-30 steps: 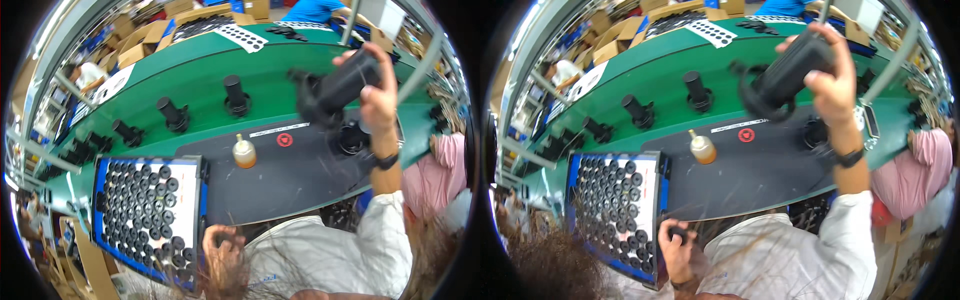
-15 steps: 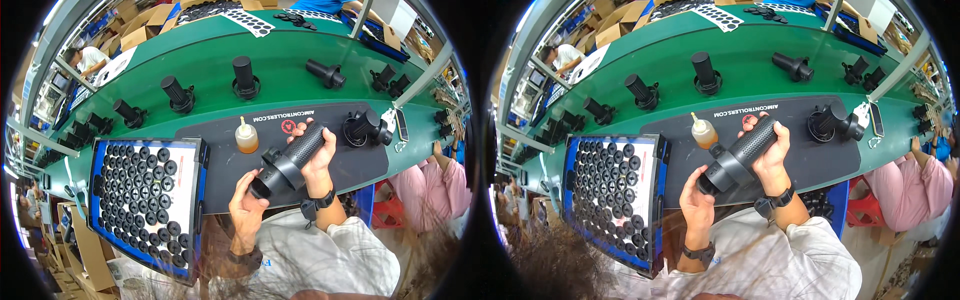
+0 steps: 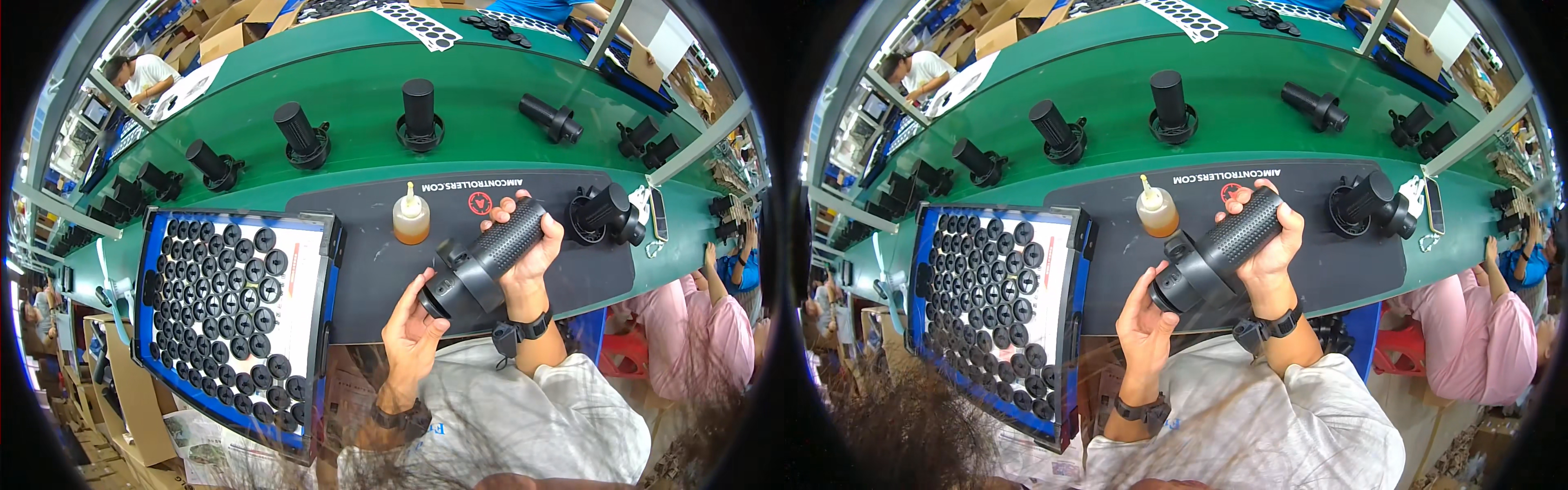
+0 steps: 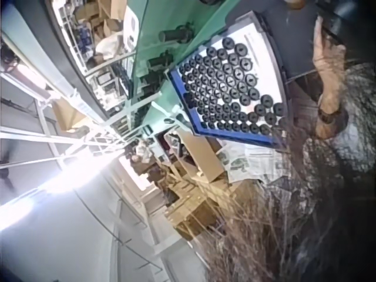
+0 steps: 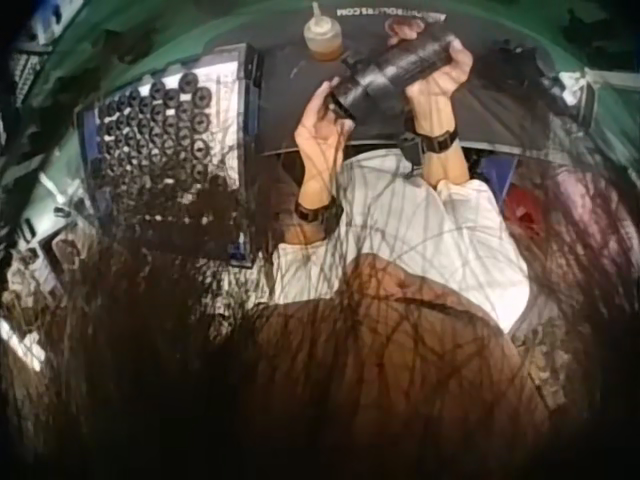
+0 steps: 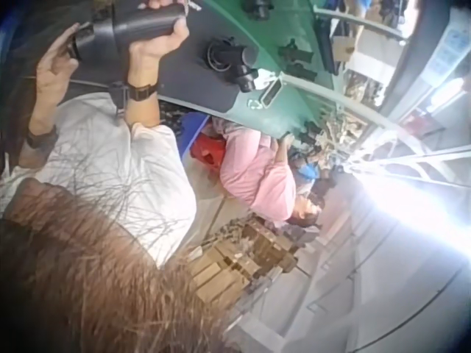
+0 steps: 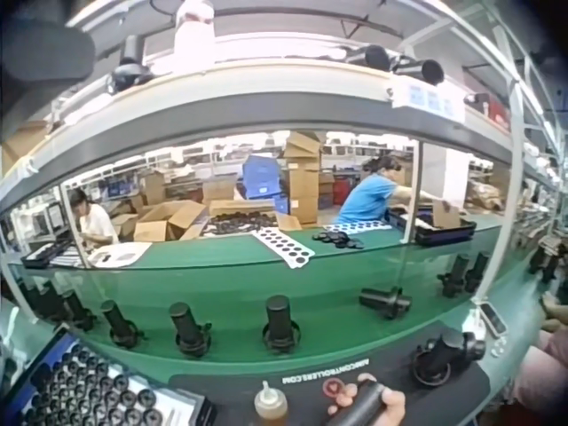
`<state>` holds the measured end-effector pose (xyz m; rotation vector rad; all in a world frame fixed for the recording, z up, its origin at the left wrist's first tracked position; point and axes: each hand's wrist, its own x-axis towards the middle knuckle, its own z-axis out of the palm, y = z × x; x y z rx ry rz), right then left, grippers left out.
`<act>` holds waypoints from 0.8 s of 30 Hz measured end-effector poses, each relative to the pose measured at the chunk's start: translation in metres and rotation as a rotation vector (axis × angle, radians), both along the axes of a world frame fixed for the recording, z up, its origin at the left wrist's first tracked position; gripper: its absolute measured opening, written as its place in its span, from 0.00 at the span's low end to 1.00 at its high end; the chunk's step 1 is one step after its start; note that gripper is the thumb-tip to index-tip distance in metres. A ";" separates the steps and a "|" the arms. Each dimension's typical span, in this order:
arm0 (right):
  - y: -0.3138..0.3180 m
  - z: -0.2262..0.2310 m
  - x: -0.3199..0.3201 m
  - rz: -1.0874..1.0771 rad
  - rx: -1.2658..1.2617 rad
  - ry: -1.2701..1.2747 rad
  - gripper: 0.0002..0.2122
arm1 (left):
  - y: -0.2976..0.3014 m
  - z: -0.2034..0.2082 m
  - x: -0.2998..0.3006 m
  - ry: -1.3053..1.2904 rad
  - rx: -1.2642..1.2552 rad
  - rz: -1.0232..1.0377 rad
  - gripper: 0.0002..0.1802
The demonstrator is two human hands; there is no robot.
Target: Assembling plastic housings for electronic components and applying glue to small parts.
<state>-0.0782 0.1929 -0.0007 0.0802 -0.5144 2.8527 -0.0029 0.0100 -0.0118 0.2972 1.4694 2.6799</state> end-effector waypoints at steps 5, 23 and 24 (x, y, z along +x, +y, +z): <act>0.002 -0.001 -0.001 -0.020 0.027 0.022 0.21 | 0.001 -0.001 0.001 -0.004 0.013 0.004 0.37; 0.019 0.027 0.005 -0.056 0.153 -0.041 0.24 | -0.006 -0.020 -0.009 -0.201 0.120 -0.122 0.46; 0.027 0.034 0.007 -0.084 0.222 0.072 0.23 | -0.013 -0.017 -0.006 -0.195 0.046 -0.103 0.48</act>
